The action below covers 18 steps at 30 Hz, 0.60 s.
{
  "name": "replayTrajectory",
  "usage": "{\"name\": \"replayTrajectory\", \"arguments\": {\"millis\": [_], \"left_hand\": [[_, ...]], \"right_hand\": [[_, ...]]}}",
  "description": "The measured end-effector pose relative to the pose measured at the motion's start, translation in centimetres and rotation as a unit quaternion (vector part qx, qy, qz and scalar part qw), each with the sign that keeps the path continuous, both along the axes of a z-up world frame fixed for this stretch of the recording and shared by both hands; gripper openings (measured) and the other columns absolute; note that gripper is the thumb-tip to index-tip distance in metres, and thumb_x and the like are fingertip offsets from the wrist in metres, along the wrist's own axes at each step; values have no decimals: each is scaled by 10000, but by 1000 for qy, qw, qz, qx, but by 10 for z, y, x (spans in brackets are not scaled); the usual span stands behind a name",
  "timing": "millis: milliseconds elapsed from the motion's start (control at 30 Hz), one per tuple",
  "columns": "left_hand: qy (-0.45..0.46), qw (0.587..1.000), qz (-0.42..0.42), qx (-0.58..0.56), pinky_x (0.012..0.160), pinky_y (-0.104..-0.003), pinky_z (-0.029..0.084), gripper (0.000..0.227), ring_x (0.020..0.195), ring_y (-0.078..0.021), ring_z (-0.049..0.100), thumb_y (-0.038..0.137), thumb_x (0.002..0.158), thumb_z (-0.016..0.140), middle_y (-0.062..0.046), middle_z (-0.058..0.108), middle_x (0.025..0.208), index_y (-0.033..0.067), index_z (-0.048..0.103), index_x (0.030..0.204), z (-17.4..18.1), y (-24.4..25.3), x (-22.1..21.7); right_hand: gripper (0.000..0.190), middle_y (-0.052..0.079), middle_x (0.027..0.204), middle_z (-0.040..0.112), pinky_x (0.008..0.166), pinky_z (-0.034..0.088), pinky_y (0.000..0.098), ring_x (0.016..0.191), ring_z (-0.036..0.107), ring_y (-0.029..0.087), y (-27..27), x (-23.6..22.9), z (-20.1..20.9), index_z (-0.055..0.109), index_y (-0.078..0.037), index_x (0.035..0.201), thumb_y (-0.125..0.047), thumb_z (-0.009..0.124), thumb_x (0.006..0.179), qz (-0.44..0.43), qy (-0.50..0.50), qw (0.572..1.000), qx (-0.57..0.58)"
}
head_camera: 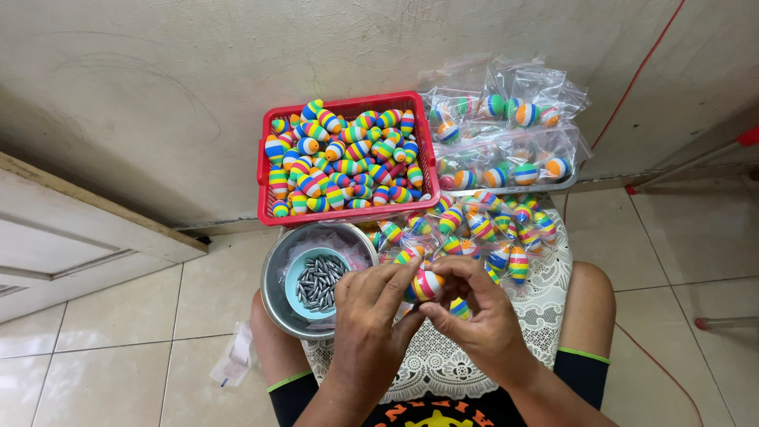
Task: The person picks up colorful striped objects from a red basket and places them into small plastic bags, then ties each bag using a thin wire or string.
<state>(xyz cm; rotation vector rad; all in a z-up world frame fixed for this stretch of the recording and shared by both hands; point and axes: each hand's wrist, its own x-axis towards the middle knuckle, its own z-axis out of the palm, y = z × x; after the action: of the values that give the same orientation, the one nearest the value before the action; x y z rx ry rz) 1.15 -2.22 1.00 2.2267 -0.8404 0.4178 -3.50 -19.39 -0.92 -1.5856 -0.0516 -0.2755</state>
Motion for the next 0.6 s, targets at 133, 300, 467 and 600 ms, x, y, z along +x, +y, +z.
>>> {"name": "replayTrajectory", "arguments": {"millis": [133, 300, 467, 600], "left_hand": [[-19, 1000, 7, -2, 971, -453, 402, 455, 1087, -259, 642, 301, 952, 695, -31, 671, 1205, 132, 618, 1367, -1, -6, -1], [-8, 1000, 11, -10, 935, -428, 426, 490, 1085, -229, 660, 195, 889, 757, -19, 683, 1195, 129, 628, 1358, -6, -7, -1], [9, 1000, 5, -20, 907, -425, 452, 464, 1117, -262, 659, 206, 914, 742, -41, 689, 1228, 121, 628, 1355, -7, -7, -1], [33, 999, -6, -40, 952, -434, 498, 531, 1113, -307, 649, 241, 898, 795, -80, 673, 1215, 97, 613, 1375, -8, -6, 1]], "right_hand": [[498, 42, 1179, 630, 801, 546, 234, 825, 609, 95, 15, 0, -9, 614, -120, 1247, -57, 850, 813, -42, 20, 999, 14], [294, 86, 1124, 595, 810, 524, 247, 855, 580, 113, 21, 2, -11, 623, -68, 1142, -28, 767, 889, -38, -14, 997, 69], [177, 99, 1144, 606, 902, 515, 259, 1009, 596, 147, 21, 2, -15, 666, -62, 1096, -26, 717, 931, -34, -30, 995, 85], [73, 125, 1115, 629, 864, 587, 273, 1077, 647, 186, 19, 2, -16, 701, -64, 1017, -34, 672, 958, -39, -41, 996, 67]]}}
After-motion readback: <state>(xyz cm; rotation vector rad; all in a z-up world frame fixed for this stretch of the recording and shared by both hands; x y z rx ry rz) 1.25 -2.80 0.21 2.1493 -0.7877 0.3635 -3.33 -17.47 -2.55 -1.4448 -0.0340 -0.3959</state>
